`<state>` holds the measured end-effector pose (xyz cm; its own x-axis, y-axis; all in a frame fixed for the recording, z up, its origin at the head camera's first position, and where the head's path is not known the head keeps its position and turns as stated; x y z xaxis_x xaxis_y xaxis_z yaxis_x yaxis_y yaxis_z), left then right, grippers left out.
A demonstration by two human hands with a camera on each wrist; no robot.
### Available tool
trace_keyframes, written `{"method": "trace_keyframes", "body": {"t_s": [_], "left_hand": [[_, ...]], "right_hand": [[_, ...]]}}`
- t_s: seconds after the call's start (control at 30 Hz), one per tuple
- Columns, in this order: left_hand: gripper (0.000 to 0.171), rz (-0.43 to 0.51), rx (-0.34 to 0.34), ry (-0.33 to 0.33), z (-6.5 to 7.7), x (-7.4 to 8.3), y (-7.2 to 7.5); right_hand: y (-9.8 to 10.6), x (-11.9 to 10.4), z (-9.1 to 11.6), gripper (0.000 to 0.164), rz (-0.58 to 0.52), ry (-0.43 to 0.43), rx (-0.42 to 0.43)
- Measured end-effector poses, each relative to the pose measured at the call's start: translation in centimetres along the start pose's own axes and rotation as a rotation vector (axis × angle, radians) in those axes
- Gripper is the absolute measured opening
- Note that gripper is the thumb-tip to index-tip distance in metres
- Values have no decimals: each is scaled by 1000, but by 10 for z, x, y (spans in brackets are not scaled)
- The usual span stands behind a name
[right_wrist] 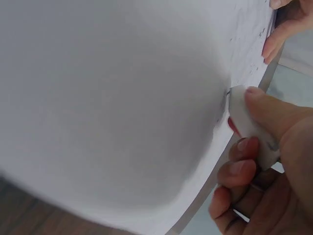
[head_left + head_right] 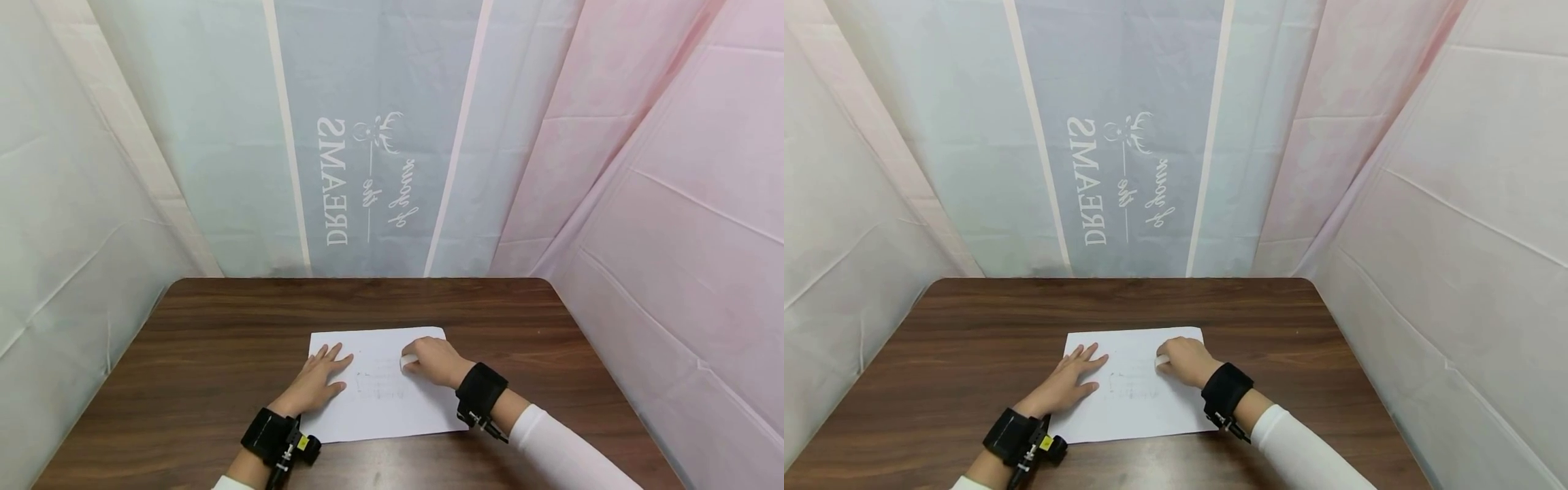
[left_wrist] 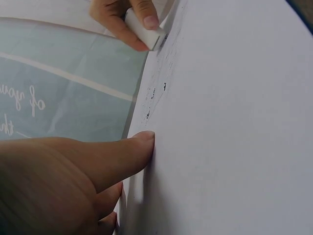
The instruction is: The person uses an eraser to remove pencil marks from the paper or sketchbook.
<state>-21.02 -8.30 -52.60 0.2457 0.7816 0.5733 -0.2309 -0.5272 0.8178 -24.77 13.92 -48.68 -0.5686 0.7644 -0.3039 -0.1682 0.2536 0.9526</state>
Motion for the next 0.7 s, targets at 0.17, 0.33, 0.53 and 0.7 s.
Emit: {"method": "trace_keyframes", "body": {"t_s": [0.17,0.33,0.53,0.7], "left_hand": [[53,-11,-2,-11,-1,-2,0],[52,-4,-12,-7,-1,-3,-1],[50,6,-12,-9,0,-2,0],[50,16,-9,-20,0,-1,2]], "right_hand": [[-1,-19,-6,21,-20,43,5],[-7,-40,-13,26,-33,55,-13],[-17,-65,-21,28,-26,101,-45],[-26,-83,-25,27,-3,159,-56]]}}
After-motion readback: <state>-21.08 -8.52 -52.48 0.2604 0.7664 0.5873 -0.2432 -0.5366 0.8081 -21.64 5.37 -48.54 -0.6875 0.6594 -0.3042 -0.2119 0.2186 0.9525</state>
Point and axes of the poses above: each hand's wrist, its own z-axis away from the middle knuckle, its own y-axis out of the back of the hand, x = y × z, the point moved 6 cm from there along -z, towards the middle knuckle, and after that the axes turned 4 degrees about -z, right-handed, at the moved point
